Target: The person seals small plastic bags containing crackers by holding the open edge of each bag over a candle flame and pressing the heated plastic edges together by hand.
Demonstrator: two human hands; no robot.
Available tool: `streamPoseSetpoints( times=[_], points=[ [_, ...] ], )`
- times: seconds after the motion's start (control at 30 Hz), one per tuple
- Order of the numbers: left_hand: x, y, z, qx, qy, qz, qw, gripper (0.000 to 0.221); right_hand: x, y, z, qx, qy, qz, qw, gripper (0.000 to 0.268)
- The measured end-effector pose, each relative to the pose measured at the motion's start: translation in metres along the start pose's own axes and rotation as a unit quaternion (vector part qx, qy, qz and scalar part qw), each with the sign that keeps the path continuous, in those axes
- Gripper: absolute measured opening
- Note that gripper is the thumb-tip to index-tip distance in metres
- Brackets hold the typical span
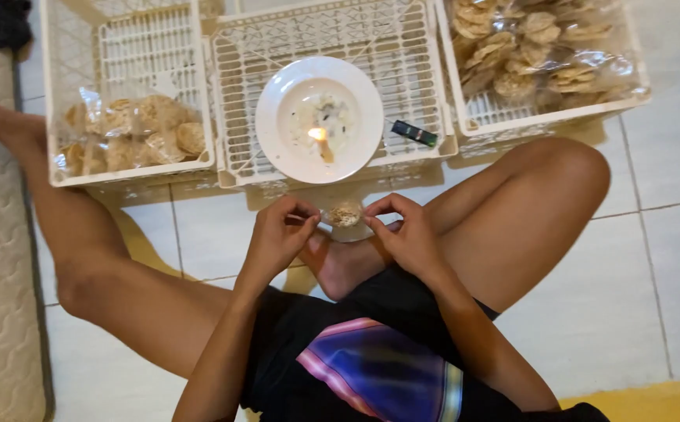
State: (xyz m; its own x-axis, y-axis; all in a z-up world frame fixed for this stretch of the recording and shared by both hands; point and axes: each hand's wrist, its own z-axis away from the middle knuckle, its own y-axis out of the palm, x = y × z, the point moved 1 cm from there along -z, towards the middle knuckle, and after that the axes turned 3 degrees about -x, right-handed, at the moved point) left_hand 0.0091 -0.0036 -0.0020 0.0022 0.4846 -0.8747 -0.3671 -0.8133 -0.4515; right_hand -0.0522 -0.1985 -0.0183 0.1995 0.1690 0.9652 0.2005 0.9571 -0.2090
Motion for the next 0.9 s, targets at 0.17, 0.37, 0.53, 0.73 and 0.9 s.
streamPoseSetpoints(
  times=[0.17, 0.37, 0.53, 0.73, 0.9],
  points=[
    [0.015, -0.018, 0.008, -0.025, -0.029, 0.027, 0.999, 0.01, 0.008, 0.012, -0.001, 0.02, -0.017, -0.006, 1.0, 0.007],
    [0.109, -0.085, -0.024, -0.363, -0.148, 0.223, 0.893, 0.035, 0.008, 0.023, 0.005, 0.042, -0.035, 0.009, 0.998, 0.008],
    [0.152, -0.103, -0.081, -0.408, -0.264, 0.338, 0.806, 0.091, 0.023, 0.022, 0.009, 0.058, -0.071, 0.066, 0.994, 0.009],
    [0.169, -0.095, -0.121, -0.403, -0.252, 0.312, 0.823, 0.07, 0.021, 0.02, 0.007, 0.041, -0.021, 0.02, 0.999, 0.008],
    [0.181, -0.093, -0.142, -0.458, -0.228, 0.324, 0.796, 0.065, 0.021, 0.021, 0.009, 0.033, -0.03, 0.04, 0.998, 0.007]
  ],
)
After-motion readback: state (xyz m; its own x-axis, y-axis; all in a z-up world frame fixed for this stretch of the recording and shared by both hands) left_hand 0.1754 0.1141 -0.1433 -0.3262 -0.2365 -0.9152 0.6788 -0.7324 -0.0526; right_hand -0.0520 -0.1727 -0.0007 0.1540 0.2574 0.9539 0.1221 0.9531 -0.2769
